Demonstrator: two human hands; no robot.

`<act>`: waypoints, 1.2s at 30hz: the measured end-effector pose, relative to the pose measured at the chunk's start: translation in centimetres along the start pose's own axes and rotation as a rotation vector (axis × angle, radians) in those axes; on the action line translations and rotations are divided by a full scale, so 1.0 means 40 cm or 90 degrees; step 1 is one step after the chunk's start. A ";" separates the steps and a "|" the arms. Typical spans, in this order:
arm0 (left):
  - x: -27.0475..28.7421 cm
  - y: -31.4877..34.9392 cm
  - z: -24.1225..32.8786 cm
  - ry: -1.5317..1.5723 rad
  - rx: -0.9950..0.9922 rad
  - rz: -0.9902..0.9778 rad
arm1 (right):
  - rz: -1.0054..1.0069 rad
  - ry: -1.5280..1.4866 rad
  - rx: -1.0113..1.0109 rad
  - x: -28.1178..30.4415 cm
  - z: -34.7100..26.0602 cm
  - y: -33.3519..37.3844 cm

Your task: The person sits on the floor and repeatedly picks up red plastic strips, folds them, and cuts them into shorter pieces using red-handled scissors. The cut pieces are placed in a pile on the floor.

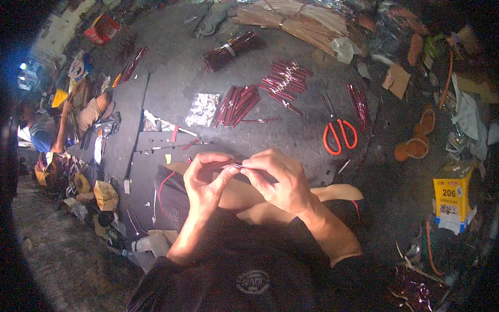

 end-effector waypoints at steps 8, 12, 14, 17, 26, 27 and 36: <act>-0.007 -0.015 -0.005 -0.014 0.055 -0.029 | -0.016 -0.019 -0.001 0.001 0.009 -0.009; -0.010 -0.017 -0.012 0.007 0.093 -0.054 | -0.052 -0.032 -0.021 -0.001 0.022 -0.009; -0.010 -0.019 -0.014 0.015 0.100 -0.070 | -0.062 -0.053 -0.040 -0.004 0.031 -0.007; -0.010 -0.017 -0.026 0.059 0.123 -0.095 | -0.066 -0.066 -0.044 -0.010 0.040 -0.004; -0.005 -0.020 -0.019 0.137 0.034 -0.079 | -0.044 -0.043 -0.085 0.006 0.044 -0.006; -0.006 -0.023 -0.011 0.112 0.005 -0.085 | -0.054 -0.038 -0.077 0.009 0.042 -0.006; -0.029 -0.017 0.000 0.119 -0.033 -0.078 | -0.079 -0.057 -0.092 0.017 0.046 -0.010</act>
Point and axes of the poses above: each hand's wrist, its own y-axis away from the middle knuckle, its own x-axis out of the back of the hand, z = x × y, the point moved 8 cm from there along -y, towards the middle knuckle, and after that the axes turned 3 degrees about x, right-handed, at the moved point
